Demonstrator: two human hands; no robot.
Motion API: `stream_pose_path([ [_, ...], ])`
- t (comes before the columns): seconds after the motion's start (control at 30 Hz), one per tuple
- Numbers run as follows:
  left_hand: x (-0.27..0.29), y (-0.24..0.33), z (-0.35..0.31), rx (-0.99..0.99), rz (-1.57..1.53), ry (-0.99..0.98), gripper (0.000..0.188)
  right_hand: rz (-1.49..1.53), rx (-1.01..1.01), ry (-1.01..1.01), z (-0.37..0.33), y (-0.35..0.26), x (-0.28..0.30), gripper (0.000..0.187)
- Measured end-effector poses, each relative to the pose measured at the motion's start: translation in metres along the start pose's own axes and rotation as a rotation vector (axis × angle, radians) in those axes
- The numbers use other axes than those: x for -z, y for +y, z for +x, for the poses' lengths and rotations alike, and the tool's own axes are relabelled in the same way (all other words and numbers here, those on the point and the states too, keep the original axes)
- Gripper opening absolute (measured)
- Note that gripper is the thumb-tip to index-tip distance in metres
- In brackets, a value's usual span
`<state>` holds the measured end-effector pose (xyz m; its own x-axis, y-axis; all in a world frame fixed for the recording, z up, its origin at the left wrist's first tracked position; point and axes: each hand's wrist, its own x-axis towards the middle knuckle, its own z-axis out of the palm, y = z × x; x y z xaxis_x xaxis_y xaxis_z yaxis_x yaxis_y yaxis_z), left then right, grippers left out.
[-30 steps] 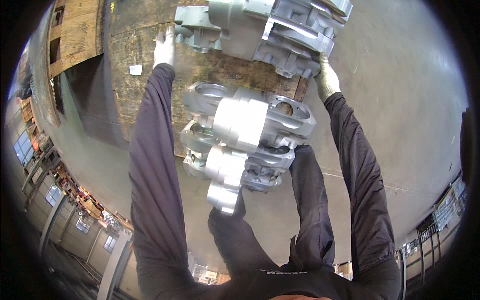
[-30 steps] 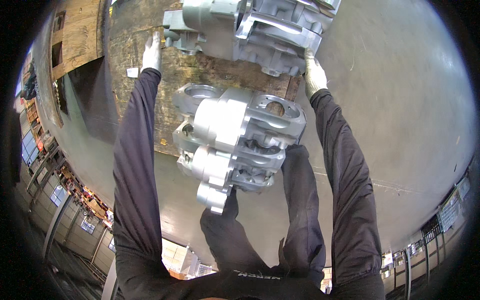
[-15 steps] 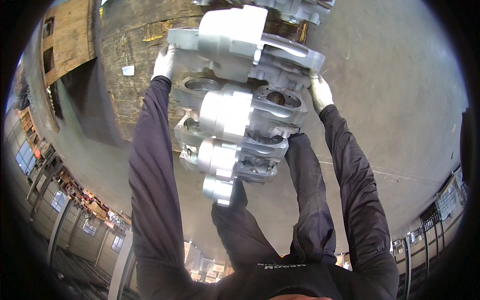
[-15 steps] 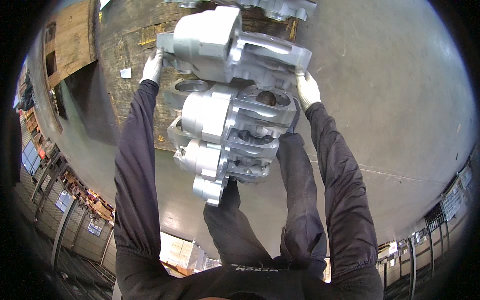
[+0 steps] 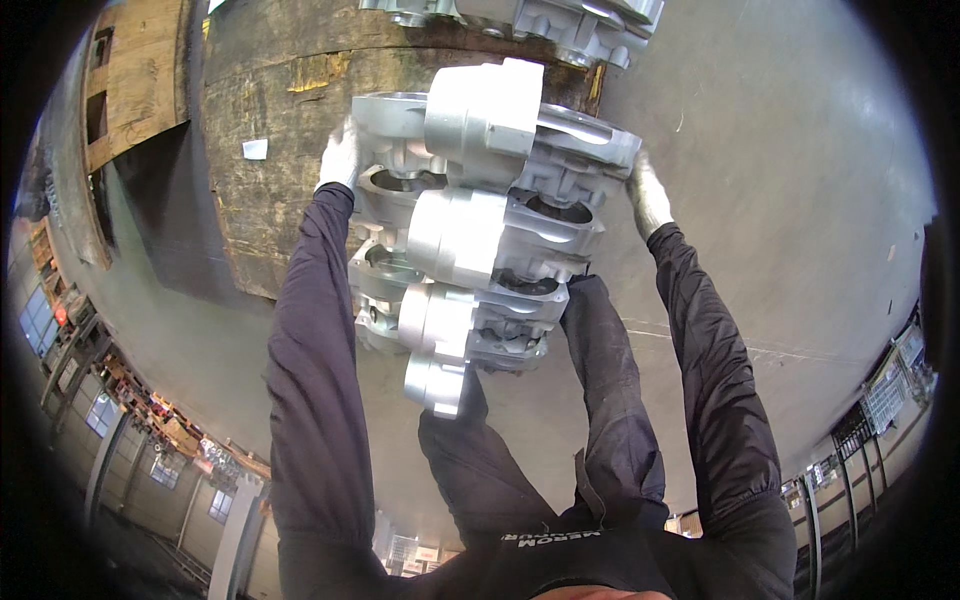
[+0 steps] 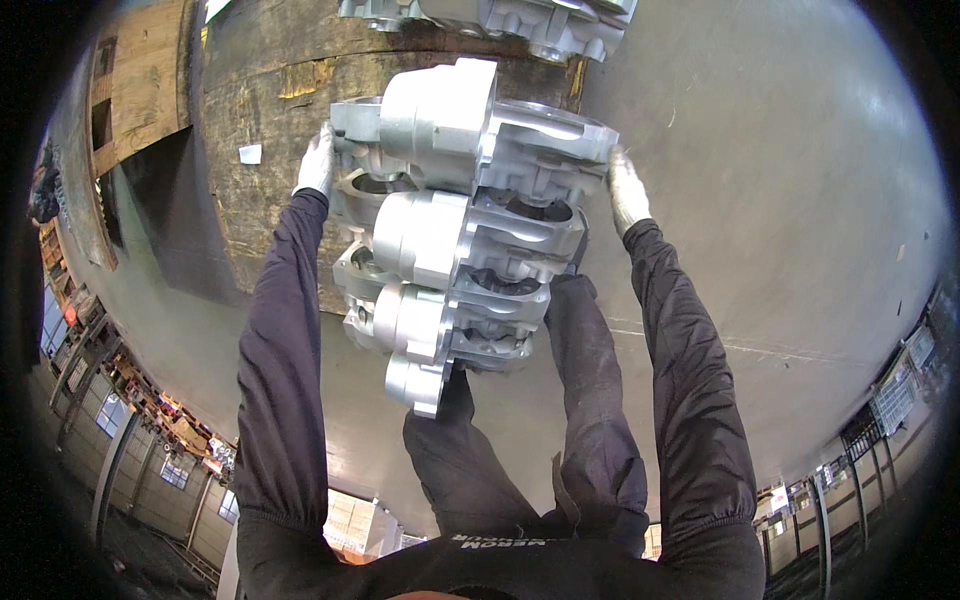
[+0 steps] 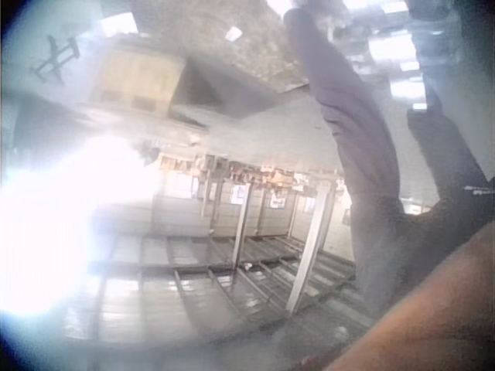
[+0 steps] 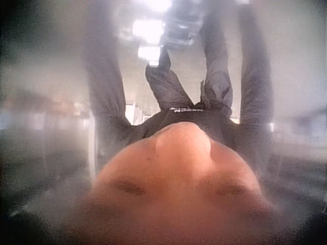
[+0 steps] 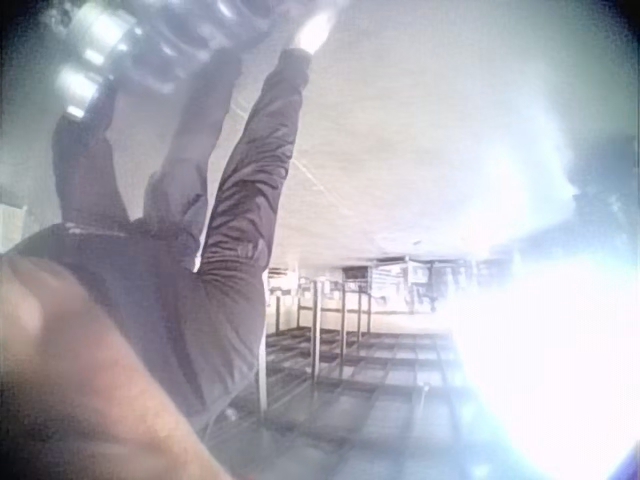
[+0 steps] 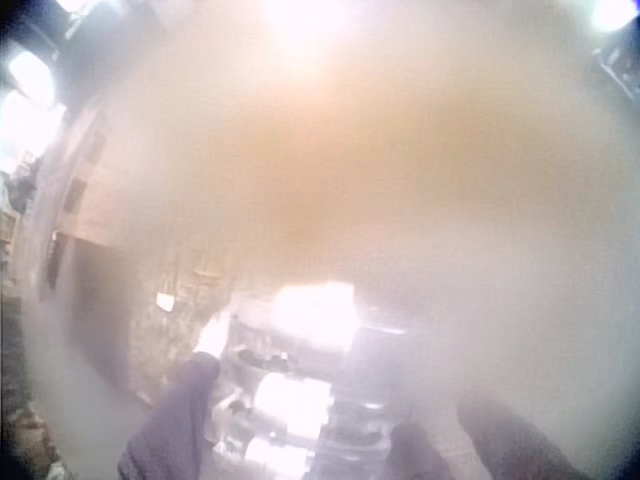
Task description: The person walks through a warehouse, picks up a stack of metal castings, and places them into a wire bin. They then return to a pallet, pick up individual castings, and place them onto a wooden board. Finally, they use a handheld tool to tap or mark each casting on the board.
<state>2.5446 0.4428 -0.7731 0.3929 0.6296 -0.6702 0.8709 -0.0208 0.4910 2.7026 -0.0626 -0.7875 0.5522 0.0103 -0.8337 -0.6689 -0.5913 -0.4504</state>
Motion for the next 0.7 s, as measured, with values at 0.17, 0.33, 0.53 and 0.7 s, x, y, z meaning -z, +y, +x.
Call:
stream_pose_path([
  [0.17,0.003,0.087,0.006,-0.319,0.125,0.246,0.074,-0.127,0.389,0.25,0.062,-0.07,0.021,0.083],
  [0.33,-0.011,0.152,0.047,-0.365,0.253,0.266,0.071,0.305,0.324,0.18,0.13,-0.149,0.013,0.072],
  [0.53,-0.034,0.163,0.144,-0.536,0.14,0.258,0.059,0.158,0.344,0.165,0.151,-0.16,0.005,0.068],
  [0.7,-0.017,0.104,0.29,-0.977,1.335,0.419,0.034,0.102,0.356,0.265,0.153,-0.153,0.002,0.067],
])
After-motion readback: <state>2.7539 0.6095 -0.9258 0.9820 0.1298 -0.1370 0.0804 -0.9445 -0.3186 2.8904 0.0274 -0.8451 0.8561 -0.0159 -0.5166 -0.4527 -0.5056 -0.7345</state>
